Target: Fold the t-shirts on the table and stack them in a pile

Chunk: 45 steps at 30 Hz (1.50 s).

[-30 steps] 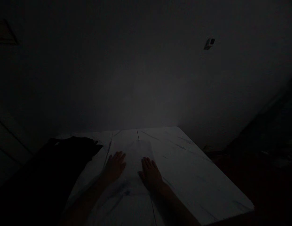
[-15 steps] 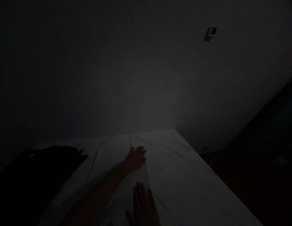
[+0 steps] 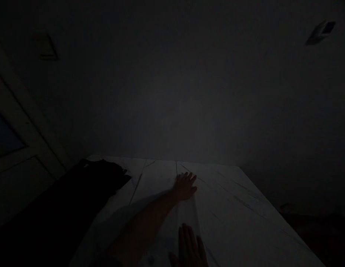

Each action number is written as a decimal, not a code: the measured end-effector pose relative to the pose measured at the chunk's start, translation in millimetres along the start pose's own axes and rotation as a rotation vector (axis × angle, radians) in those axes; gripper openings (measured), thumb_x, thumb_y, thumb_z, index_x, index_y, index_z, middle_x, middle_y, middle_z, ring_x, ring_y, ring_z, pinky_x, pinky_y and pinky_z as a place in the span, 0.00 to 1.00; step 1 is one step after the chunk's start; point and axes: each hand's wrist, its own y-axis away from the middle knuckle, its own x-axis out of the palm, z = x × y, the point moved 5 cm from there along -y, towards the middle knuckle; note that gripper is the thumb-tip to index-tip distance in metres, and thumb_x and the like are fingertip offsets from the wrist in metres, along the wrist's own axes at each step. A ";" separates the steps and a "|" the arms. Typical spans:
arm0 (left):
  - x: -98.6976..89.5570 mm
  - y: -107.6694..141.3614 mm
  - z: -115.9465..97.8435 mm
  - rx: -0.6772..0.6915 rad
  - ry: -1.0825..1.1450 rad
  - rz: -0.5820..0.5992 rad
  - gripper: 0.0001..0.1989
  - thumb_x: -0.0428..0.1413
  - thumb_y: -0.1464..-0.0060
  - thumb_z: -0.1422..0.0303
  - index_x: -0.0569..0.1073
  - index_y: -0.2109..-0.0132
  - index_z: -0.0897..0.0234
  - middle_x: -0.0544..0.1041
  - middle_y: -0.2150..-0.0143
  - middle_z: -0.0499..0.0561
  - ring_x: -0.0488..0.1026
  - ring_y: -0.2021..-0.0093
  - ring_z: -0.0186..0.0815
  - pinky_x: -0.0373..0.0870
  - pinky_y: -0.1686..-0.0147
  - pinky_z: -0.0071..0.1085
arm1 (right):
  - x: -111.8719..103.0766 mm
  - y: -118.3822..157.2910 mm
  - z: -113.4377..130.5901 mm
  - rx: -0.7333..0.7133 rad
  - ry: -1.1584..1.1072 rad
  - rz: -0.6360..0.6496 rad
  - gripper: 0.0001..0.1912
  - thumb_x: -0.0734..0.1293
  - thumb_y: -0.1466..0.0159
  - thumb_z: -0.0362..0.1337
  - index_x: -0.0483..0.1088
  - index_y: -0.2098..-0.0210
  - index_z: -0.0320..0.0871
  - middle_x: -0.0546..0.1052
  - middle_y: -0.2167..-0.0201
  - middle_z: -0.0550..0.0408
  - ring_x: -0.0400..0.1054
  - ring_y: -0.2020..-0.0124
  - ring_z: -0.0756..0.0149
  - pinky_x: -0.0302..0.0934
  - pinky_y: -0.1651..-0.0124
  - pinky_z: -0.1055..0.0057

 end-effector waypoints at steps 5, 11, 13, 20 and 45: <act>-33.9 111.9 18.4 0.070 -0.030 -0.030 0.31 0.40 0.31 0.56 0.46 0.26 0.59 0.44 0.23 0.58 0.41 0.24 0.48 0.45 0.30 0.57 | -4.5 1.3 -14.0 -0.010 -0.010 0.217 0.36 0.56 0.31 0.61 0.65 0.33 0.46 0.67 0.35 0.42 0.63 0.36 0.38 0.62 0.41 0.38; -23.3 273.2 52.6 -0.141 -0.233 -0.101 0.30 0.44 0.32 0.62 0.52 0.27 0.61 0.52 0.25 0.57 0.47 0.25 0.47 0.46 0.30 0.54 | -18.7 -72.7 15.3 -0.060 -0.041 0.450 0.29 0.51 0.26 0.44 0.58 0.30 0.44 0.58 0.30 0.46 0.53 0.30 0.48 0.58 0.34 0.46; -16.0 291.3 52.7 -0.190 -0.246 -0.188 0.28 0.44 0.31 0.63 0.56 0.28 0.61 0.59 0.27 0.57 0.52 0.27 0.47 0.48 0.30 0.52 | -8.5 -116.2 52.6 -0.193 -0.102 0.528 0.28 0.51 0.27 0.39 0.56 0.29 0.41 0.56 0.29 0.45 0.50 0.28 0.51 0.54 0.31 0.49; -16.5 292.1 48.6 -0.284 -0.143 -0.258 0.33 0.47 0.34 0.55 0.53 0.27 0.60 0.57 0.26 0.57 0.50 0.27 0.54 0.46 0.30 0.59 | 53.1 -214.3 126.9 -0.531 -0.187 0.675 0.31 0.49 0.25 0.48 0.56 0.30 0.35 0.56 0.29 0.39 0.47 0.27 0.51 0.45 0.29 0.48; 4.7 285.7 68.1 -0.308 -0.165 -0.366 0.29 0.46 0.34 0.65 0.58 0.28 0.60 0.64 0.30 0.57 0.60 0.31 0.51 0.55 0.34 0.57 | 57.3 -247.4 114.8 -0.341 -0.077 0.606 0.33 0.50 0.26 0.44 0.43 0.26 0.37 0.45 0.26 0.43 0.37 0.25 0.52 0.41 0.28 0.45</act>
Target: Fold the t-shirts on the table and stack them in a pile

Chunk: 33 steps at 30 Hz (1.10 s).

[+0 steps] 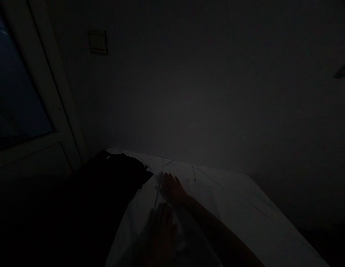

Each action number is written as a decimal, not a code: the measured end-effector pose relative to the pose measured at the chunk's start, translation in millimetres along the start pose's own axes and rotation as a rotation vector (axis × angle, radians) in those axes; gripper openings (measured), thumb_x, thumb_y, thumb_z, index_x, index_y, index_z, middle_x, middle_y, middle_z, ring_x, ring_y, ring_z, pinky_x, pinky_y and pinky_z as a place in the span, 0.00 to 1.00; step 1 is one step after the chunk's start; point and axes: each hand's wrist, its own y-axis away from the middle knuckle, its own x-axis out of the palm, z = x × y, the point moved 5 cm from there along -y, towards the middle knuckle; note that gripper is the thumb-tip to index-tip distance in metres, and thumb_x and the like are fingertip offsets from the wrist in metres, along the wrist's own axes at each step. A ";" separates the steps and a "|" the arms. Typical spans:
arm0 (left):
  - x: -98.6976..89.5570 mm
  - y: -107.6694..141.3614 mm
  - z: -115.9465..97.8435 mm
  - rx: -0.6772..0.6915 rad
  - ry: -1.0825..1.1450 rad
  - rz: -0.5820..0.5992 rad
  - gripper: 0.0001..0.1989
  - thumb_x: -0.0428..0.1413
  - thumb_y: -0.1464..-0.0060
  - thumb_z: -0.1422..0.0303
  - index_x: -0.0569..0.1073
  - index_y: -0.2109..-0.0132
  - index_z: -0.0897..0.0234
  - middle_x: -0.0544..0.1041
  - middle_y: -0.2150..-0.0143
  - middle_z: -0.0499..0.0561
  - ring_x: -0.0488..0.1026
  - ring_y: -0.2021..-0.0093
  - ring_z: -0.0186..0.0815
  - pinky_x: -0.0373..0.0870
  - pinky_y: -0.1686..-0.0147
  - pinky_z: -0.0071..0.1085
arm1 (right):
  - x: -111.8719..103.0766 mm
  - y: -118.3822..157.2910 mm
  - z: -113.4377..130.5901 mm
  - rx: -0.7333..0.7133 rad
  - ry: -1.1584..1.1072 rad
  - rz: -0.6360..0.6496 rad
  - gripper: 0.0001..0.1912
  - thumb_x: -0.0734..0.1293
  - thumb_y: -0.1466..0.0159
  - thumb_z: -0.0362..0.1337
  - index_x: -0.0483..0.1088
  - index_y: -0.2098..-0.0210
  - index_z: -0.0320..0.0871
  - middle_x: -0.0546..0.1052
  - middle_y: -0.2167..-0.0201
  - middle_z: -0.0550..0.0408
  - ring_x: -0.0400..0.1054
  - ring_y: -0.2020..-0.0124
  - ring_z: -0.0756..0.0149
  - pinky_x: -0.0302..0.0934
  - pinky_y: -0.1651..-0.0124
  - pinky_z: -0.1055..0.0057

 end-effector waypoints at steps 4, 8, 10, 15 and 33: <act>-12.6 -21.3 -11.2 0.053 0.027 0.044 0.30 0.46 0.35 0.65 0.57 0.28 0.63 0.60 0.28 0.58 0.55 0.28 0.49 0.52 0.31 0.54 | 6.0 60.2 -16.8 0.022 -0.050 0.032 0.32 0.49 0.26 0.43 0.46 0.27 0.36 0.48 0.26 0.42 0.41 0.26 0.51 0.44 0.29 0.48; -12.9 -30.1 -17.9 0.163 0.002 0.053 0.29 0.48 0.35 0.62 0.59 0.29 0.58 0.60 0.28 0.55 0.56 0.29 0.50 0.51 0.31 0.55 | 6.9 83.5 -43.1 0.088 -0.037 0.004 0.31 0.49 0.25 0.45 0.51 0.28 0.35 0.52 0.27 0.40 0.44 0.26 0.51 0.42 0.28 0.48; -11.7 -29.0 -16.5 0.188 -0.022 0.040 0.27 0.47 0.33 0.60 0.60 0.30 0.58 0.61 0.28 0.55 0.57 0.29 0.49 0.50 0.31 0.55 | 4.7 81.1 -53.8 0.080 -0.035 -0.005 0.32 0.49 0.25 0.47 0.50 0.28 0.36 0.52 0.27 0.41 0.44 0.26 0.53 0.40 0.28 0.47; -14.9 -25.9 -15.9 0.196 -0.073 0.019 0.27 0.45 0.32 0.59 0.59 0.29 0.56 0.59 0.27 0.53 0.56 0.28 0.47 0.50 0.31 0.50 | -2.0 60.2 -88.5 0.161 -0.045 0.029 0.35 0.48 0.26 0.51 0.49 0.27 0.35 0.51 0.27 0.40 0.44 0.26 0.51 0.40 0.28 0.49; -18.2 -58.3 -32.7 0.118 -0.041 0.197 0.25 0.41 0.31 0.61 0.64 0.32 0.59 0.62 0.28 0.54 0.55 0.28 0.47 0.51 0.32 0.56 | 1.8 127.0 -54.8 0.211 -0.074 -0.041 0.35 0.50 0.26 0.51 0.48 0.27 0.39 0.48 0.26 0.43 0.38 0.25 0.50 0.37 0.28 0.47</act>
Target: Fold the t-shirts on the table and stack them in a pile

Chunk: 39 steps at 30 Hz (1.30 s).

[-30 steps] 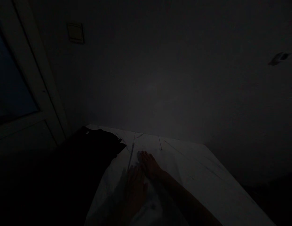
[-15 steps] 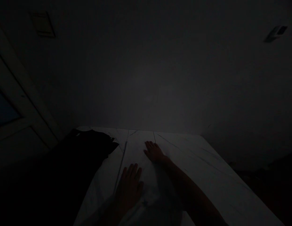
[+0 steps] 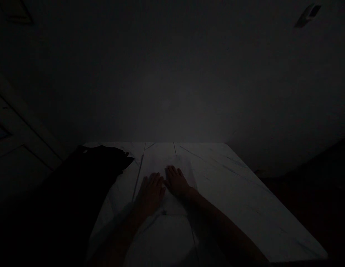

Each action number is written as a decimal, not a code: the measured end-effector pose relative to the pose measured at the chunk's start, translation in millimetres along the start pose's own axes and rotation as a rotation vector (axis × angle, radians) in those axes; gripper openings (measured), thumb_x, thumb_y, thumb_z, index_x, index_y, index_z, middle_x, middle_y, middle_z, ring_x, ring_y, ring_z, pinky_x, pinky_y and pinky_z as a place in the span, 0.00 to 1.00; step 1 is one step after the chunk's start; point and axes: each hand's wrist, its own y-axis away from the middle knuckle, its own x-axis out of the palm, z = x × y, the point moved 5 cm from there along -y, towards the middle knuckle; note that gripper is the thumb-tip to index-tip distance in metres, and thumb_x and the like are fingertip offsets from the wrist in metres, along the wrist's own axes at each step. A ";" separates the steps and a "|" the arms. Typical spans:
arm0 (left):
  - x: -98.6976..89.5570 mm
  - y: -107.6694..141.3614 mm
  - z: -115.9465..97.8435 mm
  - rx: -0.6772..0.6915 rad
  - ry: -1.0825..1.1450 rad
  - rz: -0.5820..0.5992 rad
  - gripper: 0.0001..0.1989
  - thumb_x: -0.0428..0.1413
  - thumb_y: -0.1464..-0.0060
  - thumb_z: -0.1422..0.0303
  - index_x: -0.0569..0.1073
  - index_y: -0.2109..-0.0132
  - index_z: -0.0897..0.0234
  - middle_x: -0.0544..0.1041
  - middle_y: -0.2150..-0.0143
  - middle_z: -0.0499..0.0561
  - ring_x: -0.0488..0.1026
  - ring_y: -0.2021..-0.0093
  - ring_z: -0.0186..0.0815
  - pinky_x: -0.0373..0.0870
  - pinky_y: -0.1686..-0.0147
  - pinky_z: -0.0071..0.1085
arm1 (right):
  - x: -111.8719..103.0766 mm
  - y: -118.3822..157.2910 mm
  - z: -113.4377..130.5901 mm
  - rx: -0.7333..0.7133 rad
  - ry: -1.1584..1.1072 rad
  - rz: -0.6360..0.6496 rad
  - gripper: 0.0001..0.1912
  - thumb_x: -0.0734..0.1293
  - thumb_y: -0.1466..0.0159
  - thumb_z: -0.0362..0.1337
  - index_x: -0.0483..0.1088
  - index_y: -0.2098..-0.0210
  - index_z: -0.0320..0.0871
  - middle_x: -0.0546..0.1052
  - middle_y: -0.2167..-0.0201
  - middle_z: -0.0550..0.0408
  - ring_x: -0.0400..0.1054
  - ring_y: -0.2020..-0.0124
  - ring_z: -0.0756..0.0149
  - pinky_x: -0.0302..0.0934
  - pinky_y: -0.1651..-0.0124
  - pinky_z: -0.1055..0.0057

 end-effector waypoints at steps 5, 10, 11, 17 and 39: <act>-1.0 -5.7 10.4 -0.025 -0.039 0.019 0.24 0.42 0.31 0.63 0.64 0.32 0.59 0.62 0.28 0.56 0.57 0.29 0.49 0.53 0.34 0.58 | -10.5 58.3 -37.5 0.230 0.016 0.029 0.39 0.50 0.27 0.55 0.48 0.27 0.35 0.49 0.26 0.39 0.41 0.26 0.46 0.39 0.29 0.44; 1.8 3.8 -7.6 0.023 -0.038 0.015 0.26 0.42 0.32 0.62 0.63 0.31 0.60 0.62 0.28 0.58 0.57 0.29 0.49 0.54 0.34 0.58 | -12.2 67.8 -7.9 0.187 0.006 0.017 0.37 0.50 0.27 0.53 0.48 0.27 0.36 0.47 0.26 0.39 0.41 0.26 0.46 0.40 0.29 0.43; 3.2 7.7 -10.9 0.047 -0.034 0.016 0.26 0.42 0.32 0.62 0.63 0.31 0.60 0.62 0.28 0.57 0.58 0.29 0.48 0.53 0.33 0.57 | -8.4 69.9 5.0 0.139 -0.011 0.012 0.36 0.50 0.27 0.53 0.48 0.27 0.37 0.48 0.26 0.40 0.41 0.26 0.47 0.41 0.29 0.45; -0.2 29.8 10.3 -0.001 -0.070 -0.008 0.25 0.42 0.32 0.63 0.64 0.31 0.59 0.62 0.29 0.57 0.58 0.29 0.49 0.53 0.33 0.57 | 4.4 101.3 23.5 0.124 -0.027 -0.011 0.38 0.52 0.27 0.55 0.49 0.27 0.36 0.49 0.27 0.41 0.42 0.26 0.48 0.39 0.28 0.46; 19.9 -94.1 20.7 0.198 -0.025 0.148 0.27 0.44 0.32 0.63 0.61 0.30 0.62 0.58 0.27 0.59 0.53 0.27 0.50 0.50 0.32 0.57 | -20.5 -21.8 -11.4 0.033 -0.028 0.012 0.30 0.55 0.26 0.46 0.55 0.29 0.39 0.58 0.30 0.41 0.48 0.28 0.51 0.46 0.29 0.48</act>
